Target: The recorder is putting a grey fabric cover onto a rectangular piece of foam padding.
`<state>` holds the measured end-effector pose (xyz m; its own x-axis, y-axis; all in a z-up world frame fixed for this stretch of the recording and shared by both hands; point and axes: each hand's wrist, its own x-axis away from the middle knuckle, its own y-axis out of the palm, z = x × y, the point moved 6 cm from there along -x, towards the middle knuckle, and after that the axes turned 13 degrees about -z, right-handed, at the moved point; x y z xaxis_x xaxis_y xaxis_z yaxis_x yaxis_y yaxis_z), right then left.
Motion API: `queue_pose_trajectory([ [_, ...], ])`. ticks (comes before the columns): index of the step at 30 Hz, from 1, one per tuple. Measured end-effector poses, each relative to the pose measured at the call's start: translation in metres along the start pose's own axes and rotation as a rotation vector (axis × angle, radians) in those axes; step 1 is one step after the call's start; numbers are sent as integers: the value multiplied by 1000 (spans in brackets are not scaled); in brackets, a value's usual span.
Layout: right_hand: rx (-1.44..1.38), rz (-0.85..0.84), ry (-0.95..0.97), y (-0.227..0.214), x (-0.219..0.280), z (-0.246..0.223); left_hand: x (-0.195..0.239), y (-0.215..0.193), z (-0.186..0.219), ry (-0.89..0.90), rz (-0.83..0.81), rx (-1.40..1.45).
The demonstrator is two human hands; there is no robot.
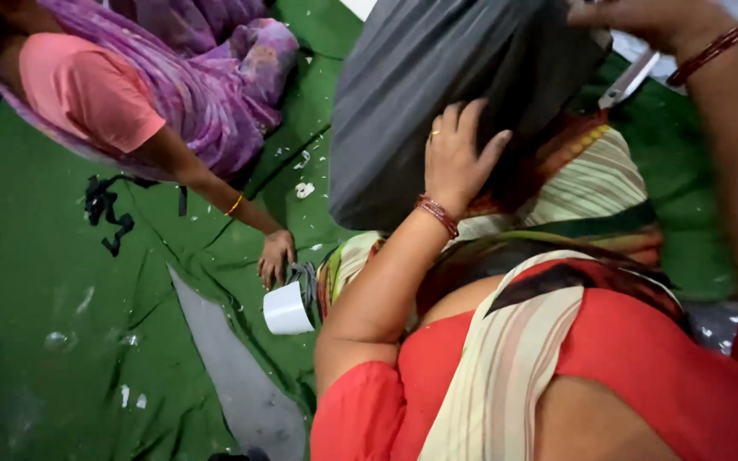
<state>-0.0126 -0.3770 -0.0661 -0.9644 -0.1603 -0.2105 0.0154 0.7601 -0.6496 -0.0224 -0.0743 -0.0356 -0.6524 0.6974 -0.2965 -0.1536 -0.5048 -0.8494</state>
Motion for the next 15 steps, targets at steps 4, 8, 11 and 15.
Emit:
queue_pose_trajectory([
  [4,-42,-57,-21,52,-21,-23,27,-9,-59,-77,244,218],
  [8,70,-193,-141,137,-23,-68,75,-24,-116,-276,417,308],
  [11,61,-290,-195,197,-28,-88,102,-47,-117,-304,489,272],
  [15,92,-339,-339,229,-32,-116,114,-73,-85,-172,499,-6],
])
